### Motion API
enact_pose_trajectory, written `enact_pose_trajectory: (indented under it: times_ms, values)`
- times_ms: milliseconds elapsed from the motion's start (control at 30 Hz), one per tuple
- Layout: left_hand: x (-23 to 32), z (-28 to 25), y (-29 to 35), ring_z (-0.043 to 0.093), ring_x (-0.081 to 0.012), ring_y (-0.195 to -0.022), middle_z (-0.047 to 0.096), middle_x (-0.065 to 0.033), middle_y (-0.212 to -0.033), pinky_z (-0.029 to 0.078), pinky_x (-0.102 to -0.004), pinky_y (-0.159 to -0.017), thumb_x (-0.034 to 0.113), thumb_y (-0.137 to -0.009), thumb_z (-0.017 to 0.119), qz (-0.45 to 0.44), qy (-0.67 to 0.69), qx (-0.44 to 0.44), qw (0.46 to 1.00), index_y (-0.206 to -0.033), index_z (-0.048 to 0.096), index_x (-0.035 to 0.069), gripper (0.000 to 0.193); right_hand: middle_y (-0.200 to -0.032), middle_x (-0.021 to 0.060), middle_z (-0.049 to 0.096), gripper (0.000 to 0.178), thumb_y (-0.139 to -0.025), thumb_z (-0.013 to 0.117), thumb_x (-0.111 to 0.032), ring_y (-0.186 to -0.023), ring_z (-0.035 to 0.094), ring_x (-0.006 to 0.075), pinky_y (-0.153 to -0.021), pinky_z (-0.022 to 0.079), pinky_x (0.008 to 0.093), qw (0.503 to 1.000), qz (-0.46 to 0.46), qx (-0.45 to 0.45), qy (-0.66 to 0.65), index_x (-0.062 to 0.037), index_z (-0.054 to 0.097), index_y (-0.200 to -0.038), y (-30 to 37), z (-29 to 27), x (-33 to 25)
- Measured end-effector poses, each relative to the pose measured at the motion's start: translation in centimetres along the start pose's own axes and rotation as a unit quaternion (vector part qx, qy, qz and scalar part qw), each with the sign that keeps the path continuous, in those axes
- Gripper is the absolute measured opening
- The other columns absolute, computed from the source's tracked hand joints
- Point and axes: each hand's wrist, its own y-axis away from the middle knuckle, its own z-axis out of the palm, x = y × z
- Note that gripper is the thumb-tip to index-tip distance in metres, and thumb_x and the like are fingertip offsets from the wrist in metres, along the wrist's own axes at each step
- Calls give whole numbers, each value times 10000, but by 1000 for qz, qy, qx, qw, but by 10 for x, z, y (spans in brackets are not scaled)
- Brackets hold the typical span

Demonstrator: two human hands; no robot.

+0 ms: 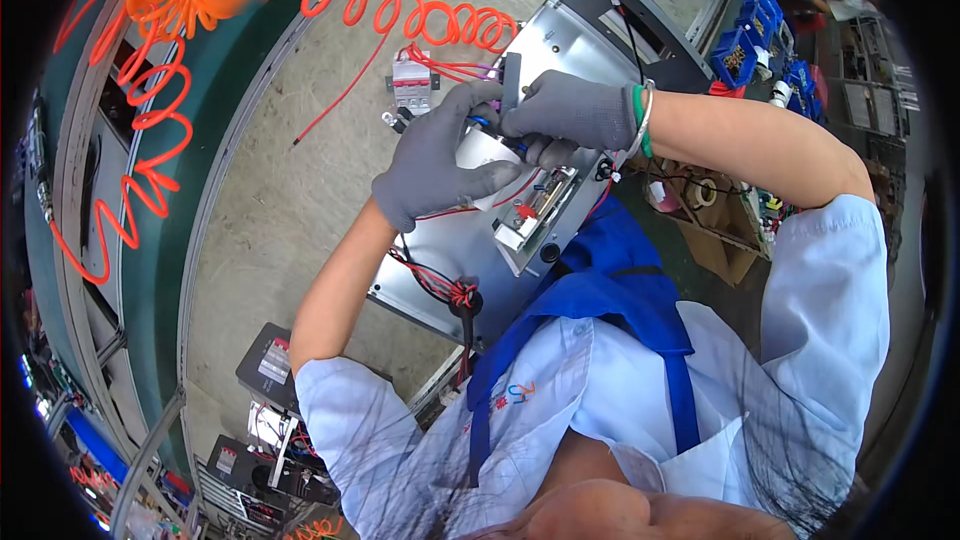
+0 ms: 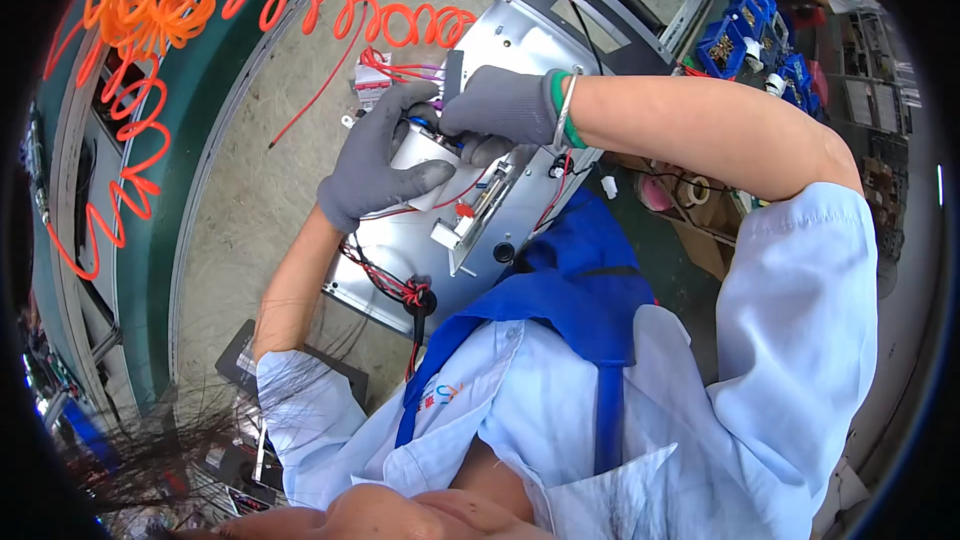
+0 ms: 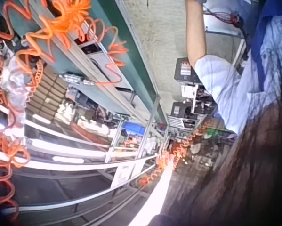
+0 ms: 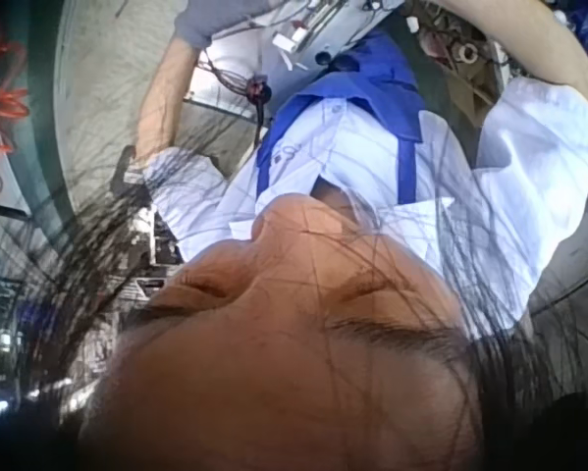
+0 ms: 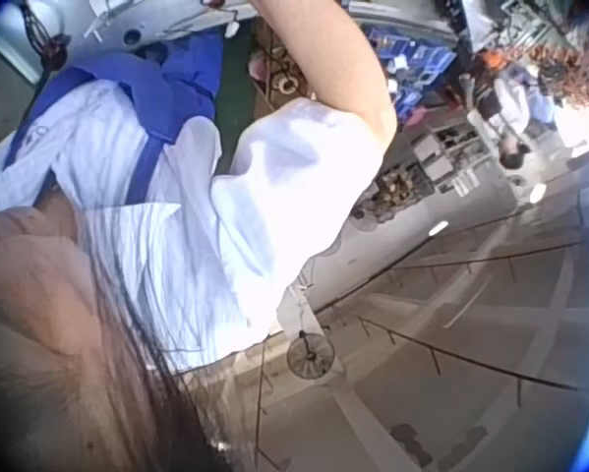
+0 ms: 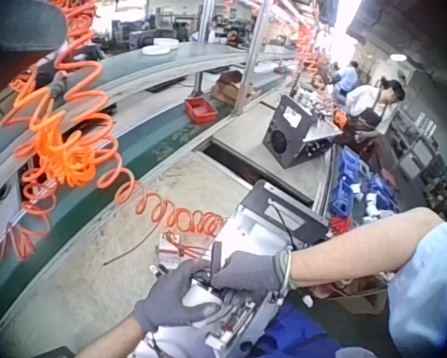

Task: Assembling an electronic control unit by connecting wires and components inside a metal housing.

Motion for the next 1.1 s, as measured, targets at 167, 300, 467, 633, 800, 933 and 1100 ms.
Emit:
enact_pose_trajectory:
  times_ms: [167,300,467,633,800,933,1100]
  values:
    - [-1,-5,14,584,-244,-1121,620,-135,-1188,462,-373,-973,343,-685,811,40,126,-11,991,-1309,489,33,768,-948,12,597,284,-953,549,-249,-747,517,60,-652,423,239,990,-66,-89,-86,-52,571,-1156,-4,8,-8]
    - [-24,9,6,620,-353,-1035,627,-197,-1144,485,-422,-872,513,-612,806,66,-100,19,993,-1305,485,85,876,-910,28,628,249,-873,538,-160,-748,590,153,-688,484,286,969,-5,-203,-141,-40,617,-1077,-35,-43,43]
    - [14,17,27,655,-357,-891,659,-186,-986,491,-459,-742,562,-622,744,-52,-267,58,961,-1262,496,118,818,-677,75,544,92,-750,570,20,-599,515,147,-512,392,280,805,-355,-97,466,-16,523,-819,-14,-9,7]
    - [7,11,19,651,-366,-897,661,-192,-1022,497,-460,-780,568,-615,753,13,-253,63,965,-1237,518,110,808,-655,63,477,105,-760,549,6,-580,473,171,-526,391,300,682,-523,-82,505,-19,504,-851,-30,-25,13]
    - [-1,16,10,646,-357,-932,659,-188,-1037,497,-460,-789,609,-607,765,2,-250,81,965,-1215,536,119,814,-732,98,528,164,-810,484,-50,-633,511,134,-540,388,250,658,-561,-117,489,10,518,-958,-59,-52,26]
    - [-5,16,6,641,-363,-957,655,-180,-1058,497,-445,-823,612,-598,778,-10,-288,88,953,-1213,534,91,841,-842,175,589,251,-846,542,-112,-752,572,275,-622,446,339,665,-499,-111,545,5,547,-1068,-52,-36,6]
    - [11,17,12,591,-349,-1111,621,-177,-1204,474,-429,-931,674,-602,757,-21,-281,64,957,-1227,576,49,903,-843,168,588,252,-849,534,-110,-736,567,259,-605,440,321,704,-457,-118,530,9,544,-1072,-53,-27,3]
